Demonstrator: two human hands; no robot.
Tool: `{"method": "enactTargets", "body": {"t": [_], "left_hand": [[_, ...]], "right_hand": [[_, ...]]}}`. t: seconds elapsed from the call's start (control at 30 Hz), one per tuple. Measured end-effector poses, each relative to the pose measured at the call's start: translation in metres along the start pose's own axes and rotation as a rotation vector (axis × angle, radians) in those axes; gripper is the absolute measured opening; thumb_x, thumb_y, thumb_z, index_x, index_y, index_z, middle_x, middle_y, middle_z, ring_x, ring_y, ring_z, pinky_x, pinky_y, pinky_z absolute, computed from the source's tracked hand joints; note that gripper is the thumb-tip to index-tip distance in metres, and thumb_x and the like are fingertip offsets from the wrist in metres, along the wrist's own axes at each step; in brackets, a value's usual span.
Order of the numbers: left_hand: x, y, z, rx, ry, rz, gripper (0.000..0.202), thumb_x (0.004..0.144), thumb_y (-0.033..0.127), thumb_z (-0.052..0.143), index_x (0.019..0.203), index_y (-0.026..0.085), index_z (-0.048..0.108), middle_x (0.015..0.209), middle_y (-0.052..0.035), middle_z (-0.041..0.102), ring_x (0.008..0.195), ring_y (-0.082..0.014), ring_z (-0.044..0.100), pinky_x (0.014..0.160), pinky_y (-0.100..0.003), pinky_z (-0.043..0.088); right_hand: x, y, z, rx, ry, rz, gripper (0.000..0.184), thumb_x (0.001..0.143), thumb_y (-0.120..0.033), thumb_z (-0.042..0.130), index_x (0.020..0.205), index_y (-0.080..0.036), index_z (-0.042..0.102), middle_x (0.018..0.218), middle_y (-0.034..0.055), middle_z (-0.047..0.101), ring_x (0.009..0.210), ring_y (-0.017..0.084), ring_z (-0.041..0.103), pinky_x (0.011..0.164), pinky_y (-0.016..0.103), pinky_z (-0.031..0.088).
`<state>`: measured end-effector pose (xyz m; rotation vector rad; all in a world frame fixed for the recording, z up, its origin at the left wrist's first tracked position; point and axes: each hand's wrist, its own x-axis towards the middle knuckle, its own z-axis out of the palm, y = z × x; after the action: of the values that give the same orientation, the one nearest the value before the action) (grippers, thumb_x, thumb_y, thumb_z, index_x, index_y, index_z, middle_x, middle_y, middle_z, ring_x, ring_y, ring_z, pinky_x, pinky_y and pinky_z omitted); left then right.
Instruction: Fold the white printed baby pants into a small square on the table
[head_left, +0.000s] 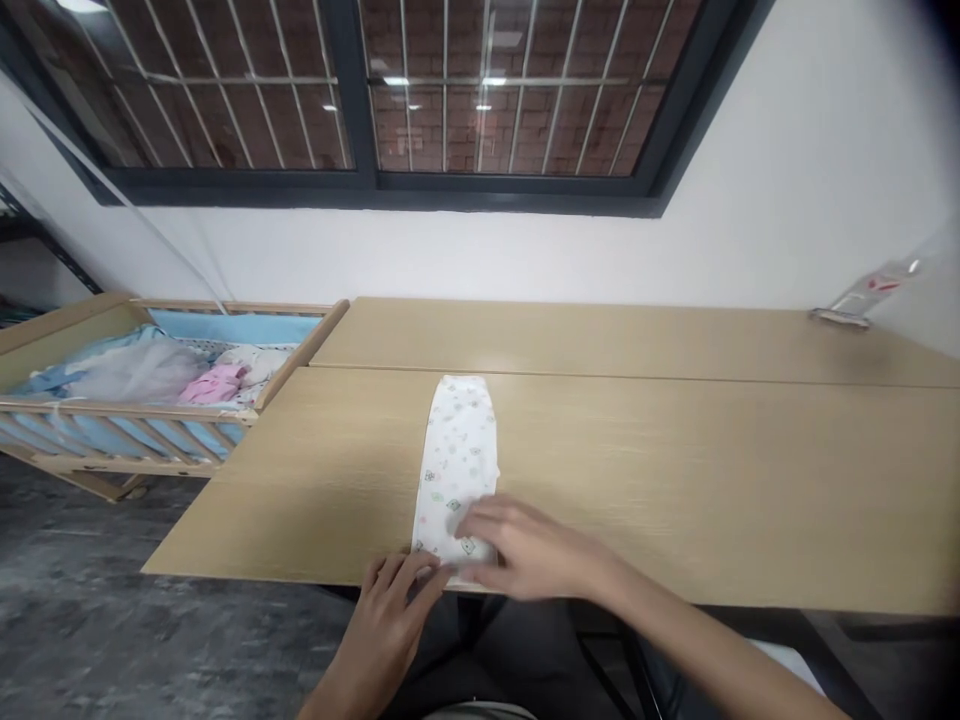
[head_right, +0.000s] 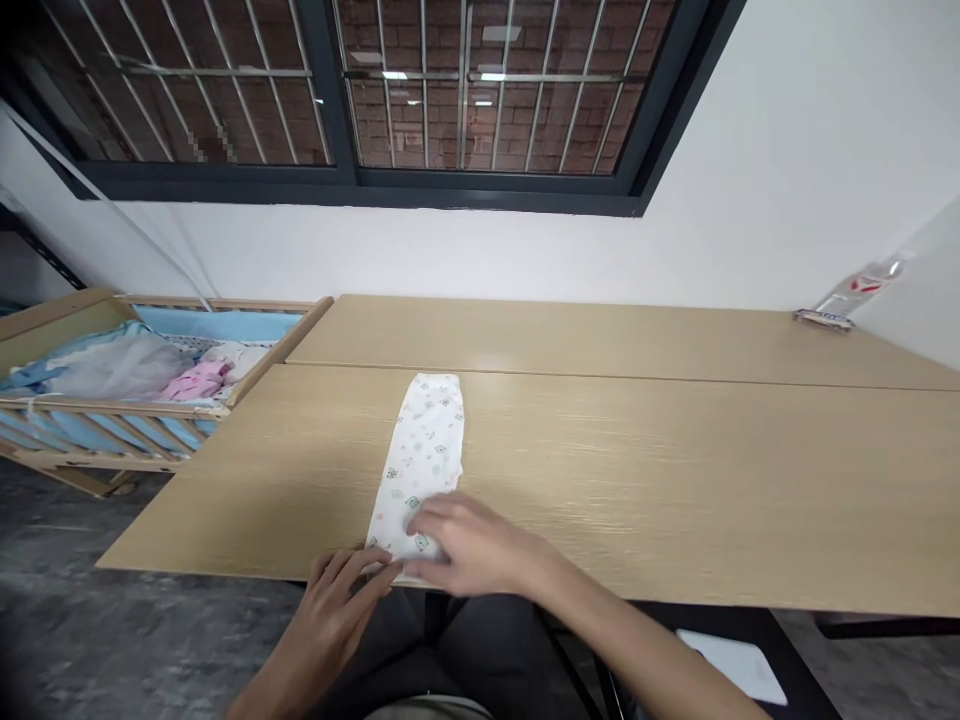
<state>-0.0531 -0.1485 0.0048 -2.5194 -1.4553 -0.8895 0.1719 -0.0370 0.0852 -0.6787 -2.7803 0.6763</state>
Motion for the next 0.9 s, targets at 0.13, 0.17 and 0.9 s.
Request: {"method": "enactTargets", "body": {"t": [0.13, 0.17, 0.9], "left_hand": [[-0.003, -0.003, 0.0, 0.001, -0.014, 0.046, 0.054, 0.088, -0.003, 0.043, 0.131, 0.025, 0.062, 0.115, -0.0066, 0.067, 0.099, -0.0197, 0.06, 0.089, -0.036, 0.047], [-0.004, -0.002, 0.0, -0.001, -0.014, 0.051, 0.056, 0.087, -0.004, 0.042, 0.131, 0.025, 0.061, 0.115, -0.0067, 0.067, 0.098, -0.0196, 0.06, 0.089, -0.036, 0.047], [0.125, -0.036, -0.039, -0.026, -0.034, -0.039, 0.026, 0.102, 0.013, 0.037, 0.118, 0.021, 0.057, 0.113, -0.0073, 0.061, 0.104, -0.0197, 0.058, 0.094, -0.035, 0.044]], "right_hand": [[-0.032, -0.012, 0.04, -0.117, 0.107, 0.041, 0.044, 0.092, -0.038, 0.067, 0.133, -0.025, 0.059, 0.124, 0.0127, 0.064, 0.116, 0.03, 0.059, 0.101, 0.049, 0.05], [-0.037, -0.012, 0.049, -0.141, 0.147, 0.042, 0.04, 0.095, -0.031, 0.061, 0.135, -0.026, 0.058, 0.125, 0.0128, 0.064, 0.117, 0.03, 0.059, 0.102, 0.051, 0.05], [0.008, 0.016, -0.066, 0.237, 0.43, 0.236, 0.022, 0.095, -0.042, 0.061, 0.105, -0.024, 0.069, 0.103, 0.0065, 0.068, 0.087, 0.02, 0.063, 0.078, 0.034, 0.051]]}}
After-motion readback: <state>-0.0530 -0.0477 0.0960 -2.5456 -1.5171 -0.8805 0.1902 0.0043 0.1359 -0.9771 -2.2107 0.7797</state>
